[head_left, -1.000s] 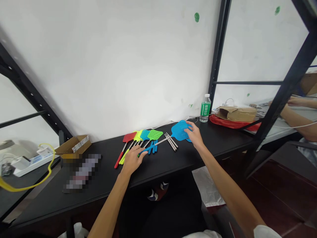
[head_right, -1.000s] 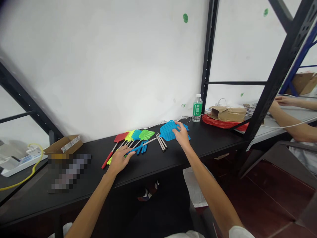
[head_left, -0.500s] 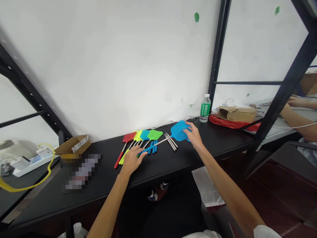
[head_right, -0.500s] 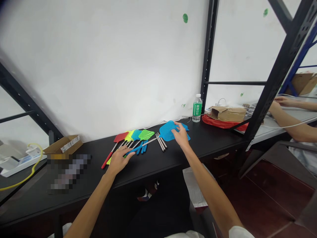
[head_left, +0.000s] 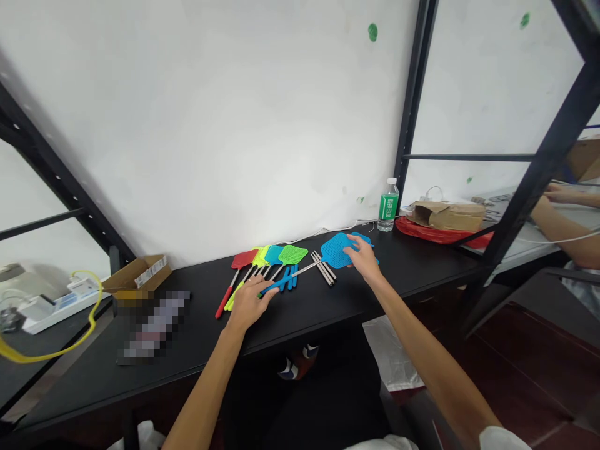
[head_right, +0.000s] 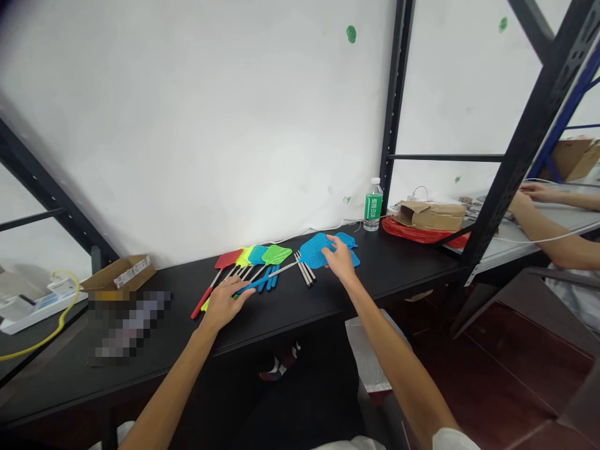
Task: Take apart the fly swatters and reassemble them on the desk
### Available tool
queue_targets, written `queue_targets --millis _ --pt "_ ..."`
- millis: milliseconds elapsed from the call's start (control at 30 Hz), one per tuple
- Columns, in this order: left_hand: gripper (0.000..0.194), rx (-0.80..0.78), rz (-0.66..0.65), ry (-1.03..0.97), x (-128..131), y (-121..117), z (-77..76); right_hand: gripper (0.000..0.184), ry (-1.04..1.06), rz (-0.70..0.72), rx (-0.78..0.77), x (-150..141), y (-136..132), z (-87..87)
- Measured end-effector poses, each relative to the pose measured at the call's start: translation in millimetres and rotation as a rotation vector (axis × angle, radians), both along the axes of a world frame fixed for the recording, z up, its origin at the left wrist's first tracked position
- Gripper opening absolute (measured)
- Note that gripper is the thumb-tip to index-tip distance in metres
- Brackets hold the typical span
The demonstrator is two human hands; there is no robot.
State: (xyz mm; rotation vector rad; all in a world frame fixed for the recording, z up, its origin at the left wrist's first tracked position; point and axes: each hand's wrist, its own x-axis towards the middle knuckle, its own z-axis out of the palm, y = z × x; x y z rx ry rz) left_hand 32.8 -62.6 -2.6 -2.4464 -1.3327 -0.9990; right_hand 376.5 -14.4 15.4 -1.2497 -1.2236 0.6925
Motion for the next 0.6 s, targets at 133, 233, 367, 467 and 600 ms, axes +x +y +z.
queue_targets --millis 133,233,367,467,600 --pt "0.037 -0.022 0.005 0.009 1 -2 2.9 0.063 -0.016 -0.002 -0.002 -3 -2 0.5" --pt "0.036 -0.017 -0.006 0.009 1 -3 4.8 0.063 -0.038 -0.012 -0.005 -6 -5 1.3" --pt "0.035 0.002 -0.022 0.011 1 -4 5.3 0.062 -0.057 -0.023 0.013 -8 -8 3.6" --pt "0.035 0.014 -0.018 0.008 2 -4 5.2 0.061 -0.071 -0.027 0.025 -8 -10 4.8" --pt "0.033 -0.005 -0.025 0.005 5 -5 5.6 0.061 -0.032 0.024 0.002 -17 -11 2.3"
